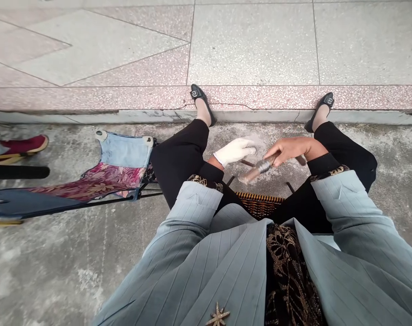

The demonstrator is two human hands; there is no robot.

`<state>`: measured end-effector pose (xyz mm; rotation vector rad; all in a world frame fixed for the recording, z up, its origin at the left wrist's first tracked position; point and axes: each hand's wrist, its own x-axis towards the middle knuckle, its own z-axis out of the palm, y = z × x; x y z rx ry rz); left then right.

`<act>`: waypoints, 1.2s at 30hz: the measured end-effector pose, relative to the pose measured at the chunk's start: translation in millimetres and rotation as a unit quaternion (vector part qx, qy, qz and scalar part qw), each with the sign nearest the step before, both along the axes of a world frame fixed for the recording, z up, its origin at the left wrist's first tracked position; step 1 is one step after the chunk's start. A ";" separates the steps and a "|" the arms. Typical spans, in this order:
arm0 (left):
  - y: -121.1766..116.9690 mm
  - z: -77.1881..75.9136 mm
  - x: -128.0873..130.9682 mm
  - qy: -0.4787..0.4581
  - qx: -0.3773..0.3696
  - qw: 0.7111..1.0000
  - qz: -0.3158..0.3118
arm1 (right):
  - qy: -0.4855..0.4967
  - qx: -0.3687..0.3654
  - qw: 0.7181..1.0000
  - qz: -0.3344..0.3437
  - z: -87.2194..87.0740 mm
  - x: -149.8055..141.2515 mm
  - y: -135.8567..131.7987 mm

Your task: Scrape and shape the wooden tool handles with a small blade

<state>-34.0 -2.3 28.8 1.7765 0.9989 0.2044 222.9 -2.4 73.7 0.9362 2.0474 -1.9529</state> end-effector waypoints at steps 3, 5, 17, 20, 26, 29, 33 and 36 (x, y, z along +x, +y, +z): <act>0.1 -2.5 1.7 -0.046 -0.028 0.996 0.073 | 0.117 0.045 0.964 -0.233 3.1 5.5 0.9; 0.2 -2.1 2.1 -0.066 -0.027 0.992 0.100 | 0.136 0.068 0.926 -0.345 0.4 5.5 2.4; -4.0 -9.4 -1.4 0.100 0.062 0.990 -0.077 | -0.186 0.279 0.880 -0.336 -20.1 4.5 9.1; 0.4 -2.7 -9.0 0.119 0.096 0.986 -0.061 | -0.312 0.324 0.869 -0.205 -20.4 3.7 9.1; 5.6 13.1 -16.0 0.095 0.135 0.986 0.000 | -0.267 0.182 0.946 -0.020 -17.3 -7.6 3.7; 6.2 13.9 -13.7 0.074 0.132 0.988 0.018 | -0.194 0.085 0.977 -0.004 -18.3 -9.3 1.7; 10.2 8.9 -11.5 0.061 0.126 0.989 0.055 | -0.082 0.010 0.997 -0.010 -14.9 -3.7 1.7; 13.7 1.6 -10.0 0.043 0.099 0.992 0.063 | -0.016 0.003 0.999 -0.028 -6.6 4.2 2.2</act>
